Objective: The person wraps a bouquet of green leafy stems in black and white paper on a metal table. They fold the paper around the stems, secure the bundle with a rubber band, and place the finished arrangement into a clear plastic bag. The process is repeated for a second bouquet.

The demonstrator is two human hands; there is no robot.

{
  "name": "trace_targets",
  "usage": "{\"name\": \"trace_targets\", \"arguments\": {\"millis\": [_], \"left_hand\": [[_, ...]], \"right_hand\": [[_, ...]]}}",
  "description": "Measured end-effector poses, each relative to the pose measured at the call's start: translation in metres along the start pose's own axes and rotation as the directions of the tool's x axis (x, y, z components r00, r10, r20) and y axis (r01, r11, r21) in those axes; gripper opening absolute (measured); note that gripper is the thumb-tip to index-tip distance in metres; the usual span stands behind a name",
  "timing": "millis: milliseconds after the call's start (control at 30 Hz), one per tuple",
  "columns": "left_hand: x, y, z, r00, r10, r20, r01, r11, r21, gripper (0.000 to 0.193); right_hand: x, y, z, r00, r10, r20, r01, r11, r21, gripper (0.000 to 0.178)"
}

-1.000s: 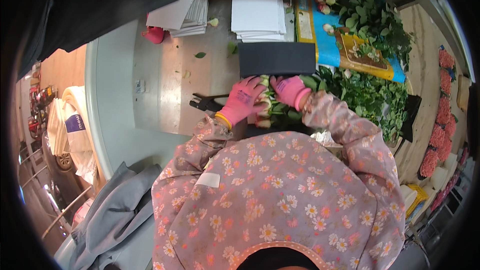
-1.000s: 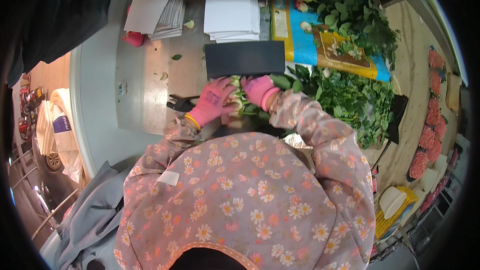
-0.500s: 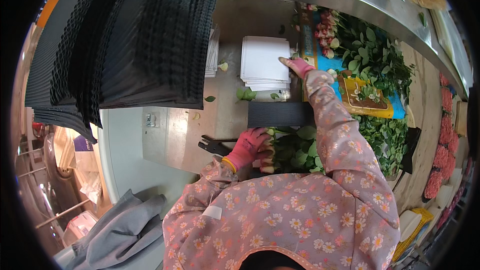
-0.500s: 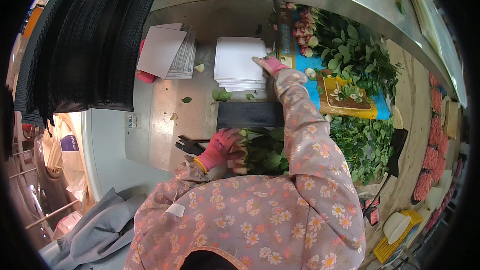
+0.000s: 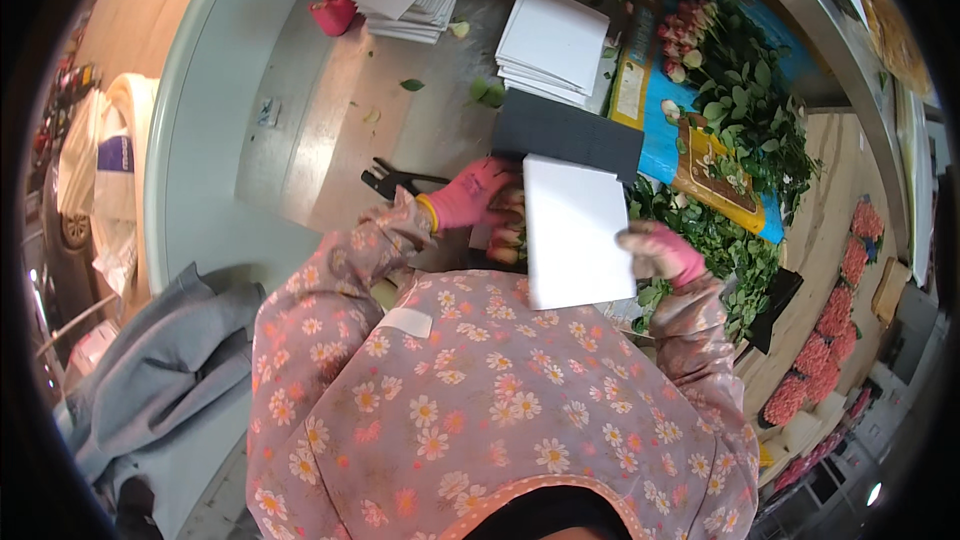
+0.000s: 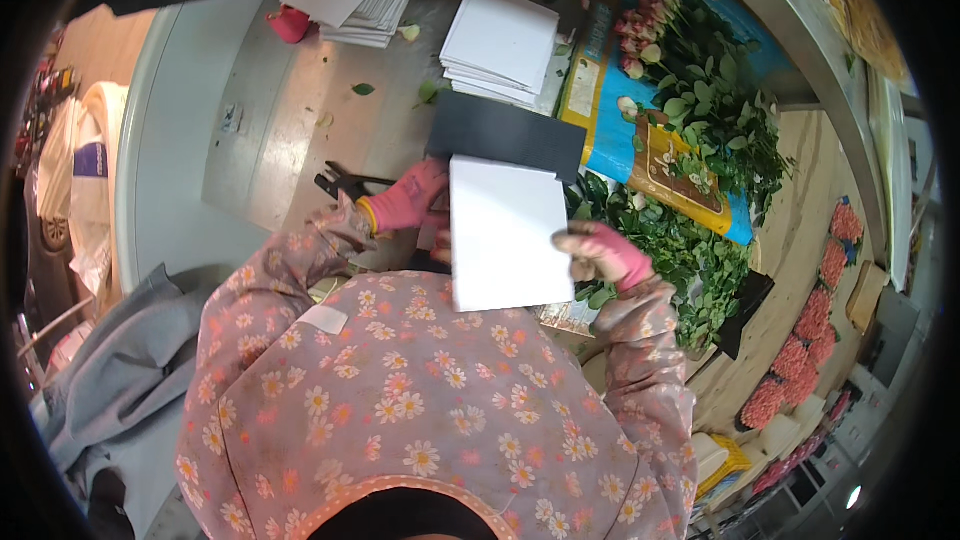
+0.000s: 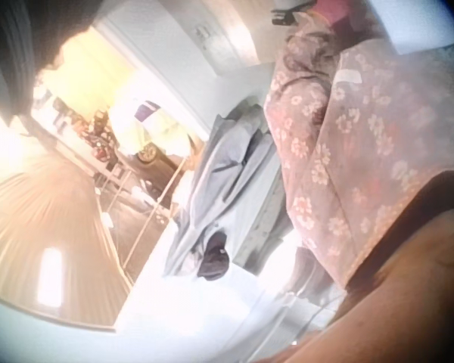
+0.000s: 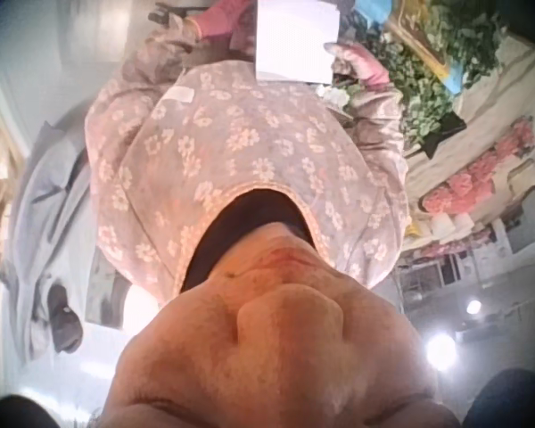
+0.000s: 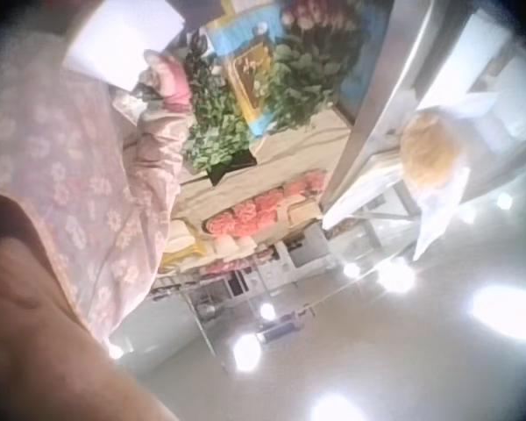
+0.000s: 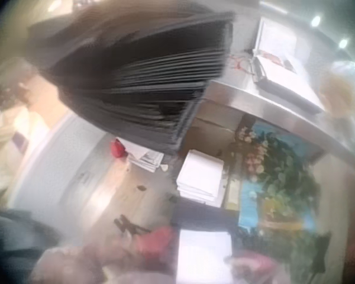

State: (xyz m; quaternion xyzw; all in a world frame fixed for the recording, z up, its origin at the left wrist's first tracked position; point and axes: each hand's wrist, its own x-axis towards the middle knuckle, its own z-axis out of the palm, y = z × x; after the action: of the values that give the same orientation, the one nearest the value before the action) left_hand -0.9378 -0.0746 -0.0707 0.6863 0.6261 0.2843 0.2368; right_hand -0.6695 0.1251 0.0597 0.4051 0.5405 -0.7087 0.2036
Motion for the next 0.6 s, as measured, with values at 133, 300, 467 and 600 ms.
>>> {"name": "trace_targets", "arguments": {"millis": [133,300,467,600], "left_hand": [[-0.002,-0.012,-0.044,0.979,0.122,0.164,-0.137,0.987,0.089,0.056],[-0.053,-0.024,-0.053,0.989,-0.067,-0.136,0.083,0.989,0.122,0.046],[-0.022,0.034,-0.037,0.969,0.242,-0.054,-0.234,0.965,0.121,0.042],[0.011,0.066,-0.003,0.942,0.331,-0.045,-0.32,0.933,0.162,0.037]], "right_hand": [[0.029,0.033,0.0,0.957,-0.182,0.226,0.126,0.961,0.244,0.045],[0.024,0.028,0.016,0.995,0.1,0.027,-0.102,0.989,0.103,0.034],[0.046,0.02,0.051,0.987,0.08,-0.137,-0.085,0.996,-0.031,0.036],[0.068,0.026,0.058,0.977,-0.093,-0.193,-0.024,0.846,-0.533,0.038]]}}
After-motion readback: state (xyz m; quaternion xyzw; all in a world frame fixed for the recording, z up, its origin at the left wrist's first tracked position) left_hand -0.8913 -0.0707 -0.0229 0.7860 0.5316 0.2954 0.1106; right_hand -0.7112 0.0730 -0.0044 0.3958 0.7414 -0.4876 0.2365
